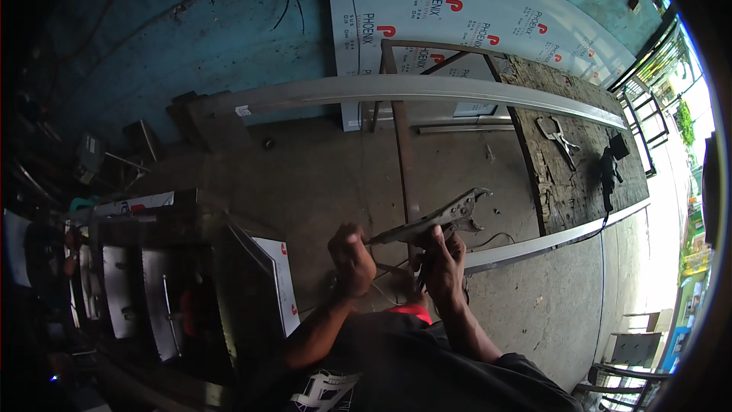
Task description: Stripping the insulation off a wire using a pair of pliers.
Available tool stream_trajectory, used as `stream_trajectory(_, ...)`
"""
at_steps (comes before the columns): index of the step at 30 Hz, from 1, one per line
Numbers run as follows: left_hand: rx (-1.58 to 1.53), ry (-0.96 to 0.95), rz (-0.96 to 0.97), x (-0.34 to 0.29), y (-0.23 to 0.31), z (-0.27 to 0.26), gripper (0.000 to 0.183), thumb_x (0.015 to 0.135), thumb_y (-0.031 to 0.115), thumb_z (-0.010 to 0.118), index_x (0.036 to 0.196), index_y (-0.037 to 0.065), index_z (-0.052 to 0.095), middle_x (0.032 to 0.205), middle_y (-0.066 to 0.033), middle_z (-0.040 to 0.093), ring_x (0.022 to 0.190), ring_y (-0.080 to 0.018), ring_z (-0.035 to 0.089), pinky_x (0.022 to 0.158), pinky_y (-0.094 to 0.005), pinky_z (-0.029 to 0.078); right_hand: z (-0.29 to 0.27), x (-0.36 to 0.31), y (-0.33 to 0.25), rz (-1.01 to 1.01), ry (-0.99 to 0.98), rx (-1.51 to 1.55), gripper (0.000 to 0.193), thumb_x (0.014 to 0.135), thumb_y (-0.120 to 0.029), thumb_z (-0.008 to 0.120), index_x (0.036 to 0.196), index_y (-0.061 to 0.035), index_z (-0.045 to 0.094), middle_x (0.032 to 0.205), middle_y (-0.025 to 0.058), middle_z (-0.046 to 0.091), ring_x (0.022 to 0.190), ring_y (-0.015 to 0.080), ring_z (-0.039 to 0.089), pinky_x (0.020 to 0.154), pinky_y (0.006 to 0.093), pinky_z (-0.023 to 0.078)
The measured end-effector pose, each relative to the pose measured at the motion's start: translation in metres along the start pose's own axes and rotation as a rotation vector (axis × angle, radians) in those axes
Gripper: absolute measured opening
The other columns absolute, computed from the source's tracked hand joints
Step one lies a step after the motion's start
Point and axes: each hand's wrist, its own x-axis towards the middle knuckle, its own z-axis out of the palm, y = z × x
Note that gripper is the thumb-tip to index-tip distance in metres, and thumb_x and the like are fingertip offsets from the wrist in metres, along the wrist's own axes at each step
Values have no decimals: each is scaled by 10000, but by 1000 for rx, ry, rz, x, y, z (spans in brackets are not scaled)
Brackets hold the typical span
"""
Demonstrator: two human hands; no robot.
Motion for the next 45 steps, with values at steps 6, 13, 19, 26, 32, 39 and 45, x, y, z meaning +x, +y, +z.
stream_trajectory(6, -547, -216, -643, 20, -3, -4, 773, 960, 782, 298, 629, 83, 295, 555, 13, 272, 501, -145, 281, 503, -327, 253, -9, 9, 2, -83, -18, -112, 369, 978, -350, 672, 851, -9, 613, 662, 13, 567, 549, 88, 533, 491, 291, 480)
stream_trajectory(13, -474, -277, -807, 8, 19, -14, 596, 1021, 573, 483, 663, 103, 407, 562, 37, 305, 475, -135, 354, 493, -328, 316, -14, 10, -1, -54, -107, -120, 370, 976, -326, 676, 919, 38, 641, 783, 62, 632, 692, 110, 588, 609, 332, 561)
stream_trajectory(19, -572, -212, -565, 11, 8, -9, 663, 973, 701, 429, 653, 121, 433, 586, 5, 392, 522, -145, 407, 508, -333, 282, -10, 16, -6, -59, -130, 97, 350, 992, -312, 652, 997, 38, 656, 950, 146, 707, 917, 229, 705, 711, 398, 629)
stream_trajectory(26, -925, -540, -1290, 16, 20, -23, 686, 945, 715, 481, 603, 161, 265, 529, 42, 255, 485, -105, 285, 488, -298, 220, -18, 19, -12, -18, -161, -185, 432, 998, -346, 633, 945, 83, 633, 907, 129, 670, 834, 184, 665, 778, 423, 619)
stream_trajectory(32, -181, -70, 58, -1, 32, -10, 706, 1016, 642, 414, 615, 64, 364, 558, 15, 274, 503, -143, 337, 495, -351, 269, -8, 13, -14, 35, -183, 59, 426, 1000, -335, 633, 903, 80, 628, 847, 130, 654, 738, 168, 650, 763, 428, 624)
stream_trajectory(39, -1019, -700, -1535, 21, 12, -37, 729, 874, 819, 479, 590, 171, 304, 580, 61, 209, 500, -122, 239, 498, -279, 200, -23, 21, -6, -36, -166, -20, 355, 972, -252, 688, 877, 84, 626, 743, 73, 607, 682, 130, 610, 724, 392, 629)
stream_trajectory(45, -936, -457, -1366, 8, 21, -24, 597, 935, 637, 597, 655, 160, 372, 572, 53, 243, 502, -111, 284, 484, -289, 212, -26, 21, -3, -71, -213, -190, 332, 973, -259, 680, 867, 53, 639, 670, 13, 563, 616, 70, 530, 718, 368, 622)
